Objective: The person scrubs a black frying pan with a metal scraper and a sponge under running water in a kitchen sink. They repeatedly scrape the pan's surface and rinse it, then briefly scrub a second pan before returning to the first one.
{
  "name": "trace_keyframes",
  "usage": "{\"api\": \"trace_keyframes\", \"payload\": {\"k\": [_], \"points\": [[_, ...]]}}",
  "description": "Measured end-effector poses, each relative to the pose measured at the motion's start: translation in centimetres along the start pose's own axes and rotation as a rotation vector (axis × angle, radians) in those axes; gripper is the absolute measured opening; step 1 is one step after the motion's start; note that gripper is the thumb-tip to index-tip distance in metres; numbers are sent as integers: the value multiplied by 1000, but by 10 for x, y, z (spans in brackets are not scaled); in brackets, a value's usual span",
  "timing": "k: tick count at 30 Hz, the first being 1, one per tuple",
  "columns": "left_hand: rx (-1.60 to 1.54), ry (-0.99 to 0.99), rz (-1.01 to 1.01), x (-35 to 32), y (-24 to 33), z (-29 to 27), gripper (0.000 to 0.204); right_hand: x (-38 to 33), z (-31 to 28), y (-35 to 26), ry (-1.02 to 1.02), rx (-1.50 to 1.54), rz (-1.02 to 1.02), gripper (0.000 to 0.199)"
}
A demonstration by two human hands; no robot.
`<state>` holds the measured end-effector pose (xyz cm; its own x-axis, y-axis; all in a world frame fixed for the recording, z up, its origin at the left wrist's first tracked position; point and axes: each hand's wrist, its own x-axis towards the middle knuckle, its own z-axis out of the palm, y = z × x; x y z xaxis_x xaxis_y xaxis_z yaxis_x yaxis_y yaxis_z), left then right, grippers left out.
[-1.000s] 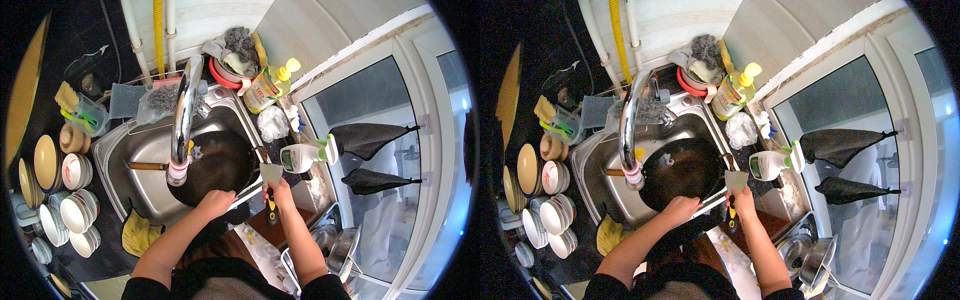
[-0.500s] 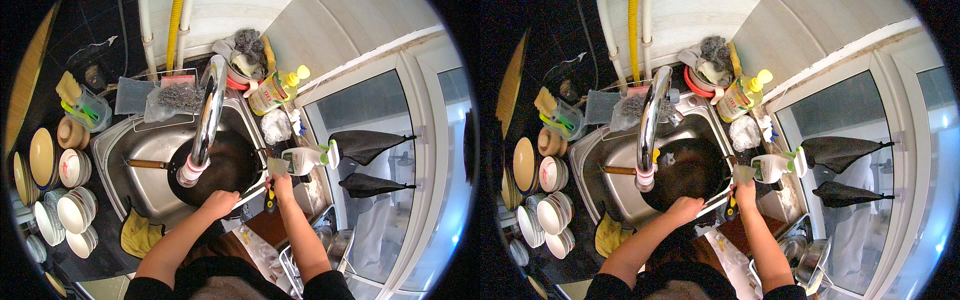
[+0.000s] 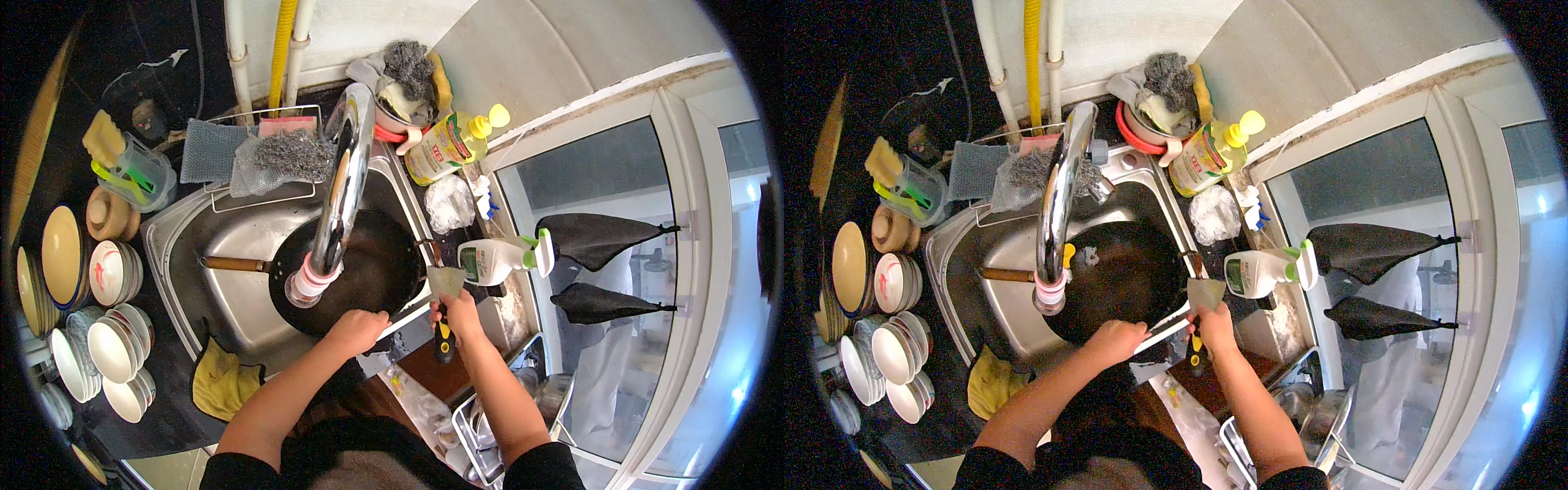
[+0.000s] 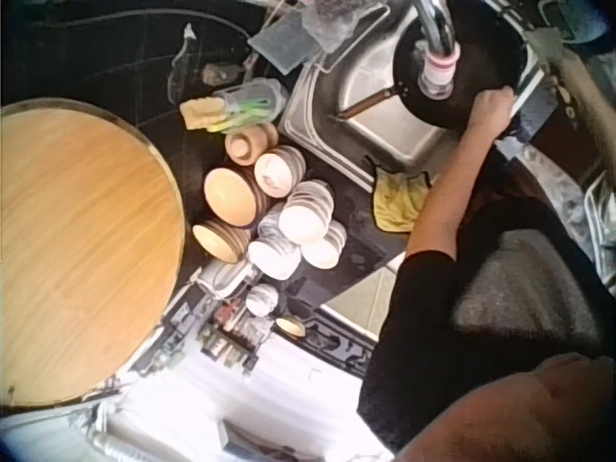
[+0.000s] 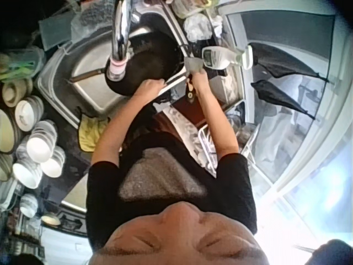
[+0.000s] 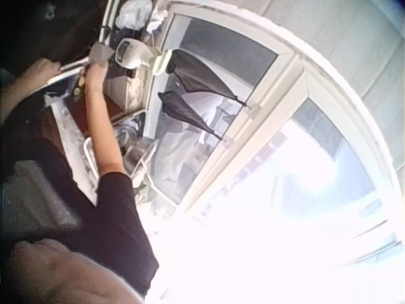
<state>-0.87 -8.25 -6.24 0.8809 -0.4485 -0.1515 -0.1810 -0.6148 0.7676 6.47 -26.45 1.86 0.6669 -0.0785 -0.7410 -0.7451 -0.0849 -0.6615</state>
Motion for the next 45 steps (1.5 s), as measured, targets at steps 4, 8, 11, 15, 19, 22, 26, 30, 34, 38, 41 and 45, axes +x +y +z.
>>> {"api": "trace_keyframes", "payload": {"k": [4,8,11,15,19,22,26,30,34,38,41,45], "points": [[10,-39,-8,0,4,-1,24,20,17,-16,165,-39,37,12],[-1,-23,-4,0,6,-1,22,-4,4,-12,68,-108,37,13],[-5,48,30,-1,-1,7,28,-5,2,-9,24,-113,34,10],[19,38,10,3,5,2,29,12,14,-11,96,-116,-29,7],[51,60,31,0,0,5,27,-6,-1,1,-72,6,-23,14],[47,43,29,-3,6,4,26,5,6,-4,4,-38,-58,14],[57,43,15,-1,7,-1,26,15,5,-26,144,-169,-109,18],[65,65,23,-1,2,4,27,2,-50,-3,117,-511,-379,34],[16,57,20,-1,2,5,30,-39,-67,-22,-9,-685,-265,54],[17,66,26,-2,4,1,30,-51,-60,-23,19,-1070,-401,42],[-3,87,24,-3,4,1,31,-60,-38,-20,173,-1337,-587,32],[2,72,11,-3,3,2,31,-56,-27,-12,180,-1460,-537,32]]}}
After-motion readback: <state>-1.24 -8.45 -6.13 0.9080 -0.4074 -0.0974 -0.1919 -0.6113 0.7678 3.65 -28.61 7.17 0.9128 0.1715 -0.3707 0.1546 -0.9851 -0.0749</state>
